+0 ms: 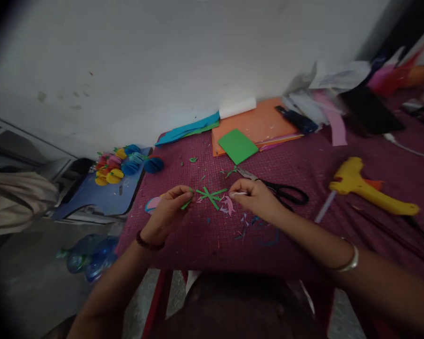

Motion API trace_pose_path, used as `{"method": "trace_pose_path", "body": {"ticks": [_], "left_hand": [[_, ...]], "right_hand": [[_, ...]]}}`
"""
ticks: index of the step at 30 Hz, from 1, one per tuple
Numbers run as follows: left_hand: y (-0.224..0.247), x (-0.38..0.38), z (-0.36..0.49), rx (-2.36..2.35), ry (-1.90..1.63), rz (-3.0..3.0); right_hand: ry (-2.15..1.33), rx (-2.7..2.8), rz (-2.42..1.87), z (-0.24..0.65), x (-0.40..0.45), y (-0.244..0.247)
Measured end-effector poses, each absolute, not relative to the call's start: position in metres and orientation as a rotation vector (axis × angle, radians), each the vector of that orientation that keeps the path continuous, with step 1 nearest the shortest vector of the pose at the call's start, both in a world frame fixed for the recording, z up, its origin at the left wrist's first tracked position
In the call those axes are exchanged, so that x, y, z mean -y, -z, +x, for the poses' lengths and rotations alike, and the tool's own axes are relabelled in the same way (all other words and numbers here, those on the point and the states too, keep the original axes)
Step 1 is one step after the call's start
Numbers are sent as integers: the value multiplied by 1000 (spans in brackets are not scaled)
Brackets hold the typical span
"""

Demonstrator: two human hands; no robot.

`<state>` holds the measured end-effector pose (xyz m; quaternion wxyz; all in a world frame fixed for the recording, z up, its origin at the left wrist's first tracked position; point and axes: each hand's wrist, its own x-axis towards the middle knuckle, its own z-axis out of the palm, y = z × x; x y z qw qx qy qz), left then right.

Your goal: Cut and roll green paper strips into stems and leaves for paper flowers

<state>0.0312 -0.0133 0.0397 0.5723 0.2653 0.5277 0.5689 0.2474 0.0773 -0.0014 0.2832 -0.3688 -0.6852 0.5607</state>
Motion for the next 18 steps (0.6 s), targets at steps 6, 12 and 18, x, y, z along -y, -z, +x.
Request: {"method": "trace_pose_path", "body": {"ticks": [6,12,18], "left_hand": [[-34,16,78,-1196,-1298,716],[-37,13,106,-1085,-1204,663],[-34,-1,118,-1014,-1269,539]], "right_hand": [[-1663,1689,-808,243,-62,-12],[-1916,1485,-625,240,-62,-12],[-1915,1309,-506,241,-68,-13]]}}
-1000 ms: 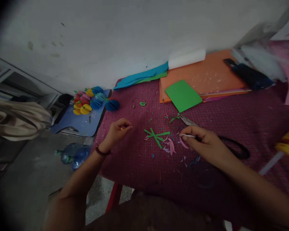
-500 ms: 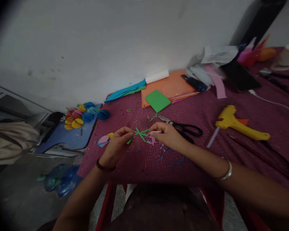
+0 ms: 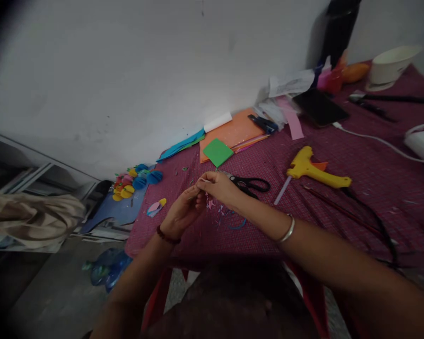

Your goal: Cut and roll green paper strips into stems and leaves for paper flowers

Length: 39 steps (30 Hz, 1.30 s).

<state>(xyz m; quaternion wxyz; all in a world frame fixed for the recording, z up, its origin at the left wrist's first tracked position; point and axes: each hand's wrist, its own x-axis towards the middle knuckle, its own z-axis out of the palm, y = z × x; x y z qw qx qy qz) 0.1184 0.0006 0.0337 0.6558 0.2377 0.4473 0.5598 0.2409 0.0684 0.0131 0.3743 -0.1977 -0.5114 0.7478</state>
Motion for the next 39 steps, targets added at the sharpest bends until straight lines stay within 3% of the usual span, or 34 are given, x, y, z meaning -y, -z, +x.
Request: {"method": "trace_pose_path", "body": {"ticks": [13,30,39], "left_hand": [[-27,4,92,-1049,-1074,744],[-15,-29,0,-964,-1412,677],[-4,-25,20,-904,-1173,566]], "right_hand": [[-1846,1358,-614,240,-72,-5],[-1657,1481,-761,214,-83,-16],[-1440,1764,-824,194,-64,14]]}}
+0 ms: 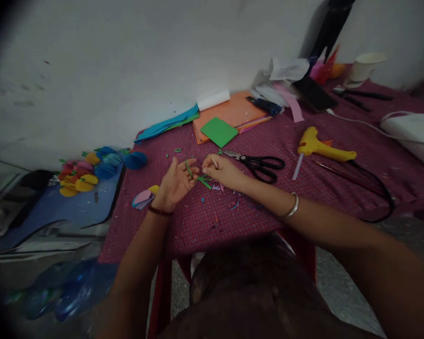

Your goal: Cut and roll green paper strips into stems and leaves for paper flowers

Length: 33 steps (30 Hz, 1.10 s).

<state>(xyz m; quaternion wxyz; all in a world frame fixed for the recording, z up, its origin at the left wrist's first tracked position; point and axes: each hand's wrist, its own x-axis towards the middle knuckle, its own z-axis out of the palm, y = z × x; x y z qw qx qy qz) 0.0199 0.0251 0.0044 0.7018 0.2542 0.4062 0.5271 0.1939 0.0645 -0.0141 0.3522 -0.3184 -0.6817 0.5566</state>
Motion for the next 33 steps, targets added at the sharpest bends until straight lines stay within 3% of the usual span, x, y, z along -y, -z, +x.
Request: {"method": "trace_pose_path", "body": {"ticks": [17,26,33], "left_hand": [[2,-12,50,-838,-1196,533],[-5,-8,40,-843,-1230,682],[-2,-6,43,-938,-1406,843]], "right_hand": [[-693,2344,-930,199,-56,23],[-1508,1661,-893,196,-57,9],[-1598,1525,-905,196,-56,8]]}}
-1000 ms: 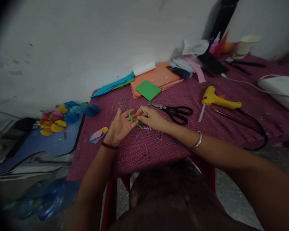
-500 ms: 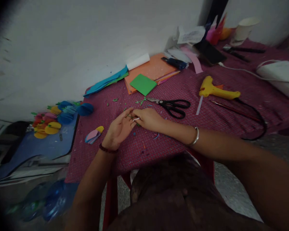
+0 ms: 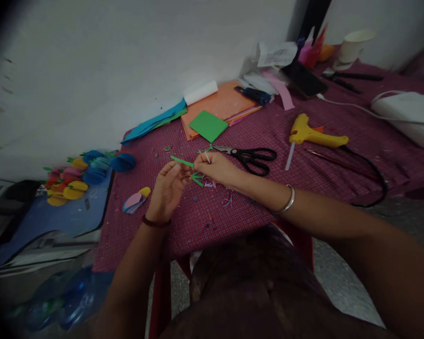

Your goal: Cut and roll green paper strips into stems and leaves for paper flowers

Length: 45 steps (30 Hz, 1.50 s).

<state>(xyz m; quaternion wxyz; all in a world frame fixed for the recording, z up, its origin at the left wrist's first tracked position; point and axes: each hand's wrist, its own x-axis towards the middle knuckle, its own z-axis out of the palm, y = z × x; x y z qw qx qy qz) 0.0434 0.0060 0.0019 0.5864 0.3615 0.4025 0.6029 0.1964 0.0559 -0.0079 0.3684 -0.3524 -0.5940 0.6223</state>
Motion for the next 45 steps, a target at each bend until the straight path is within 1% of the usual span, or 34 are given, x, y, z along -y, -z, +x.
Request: {"method": "trace_pose_path", "body": {"ticks": [6,18,22,27,31,38,42,45], "left_hand": [[3,-7,48,-1074,-1555,903],[6,-3,48,-1173,-1347,1303],[9,-5,44,-1257,-1383,1415],[7,-7,39,-1374,-1395,1754],[2,-4,42,-1458,-1427,1891],[5,-1,44,-1430,-1509,1731],[9,-3,42,-1349,-1506,1493],[9,-5,41,-1318,-1502,1376]], "right_hand": [[-1588,1608,-837,197,-53,6],[-1358,1724,-768,201,-55,1],[-1304,1770,-762,202,-54,0],[-1263,1791,-754,202,-54,1],[-1341,1764,-730,201,-54,3],[-1410,1662,-813,207,-63,5],[-1575,1645,-709,212,-63,4],[-1565,1644,-676,212,-62,3]]}}
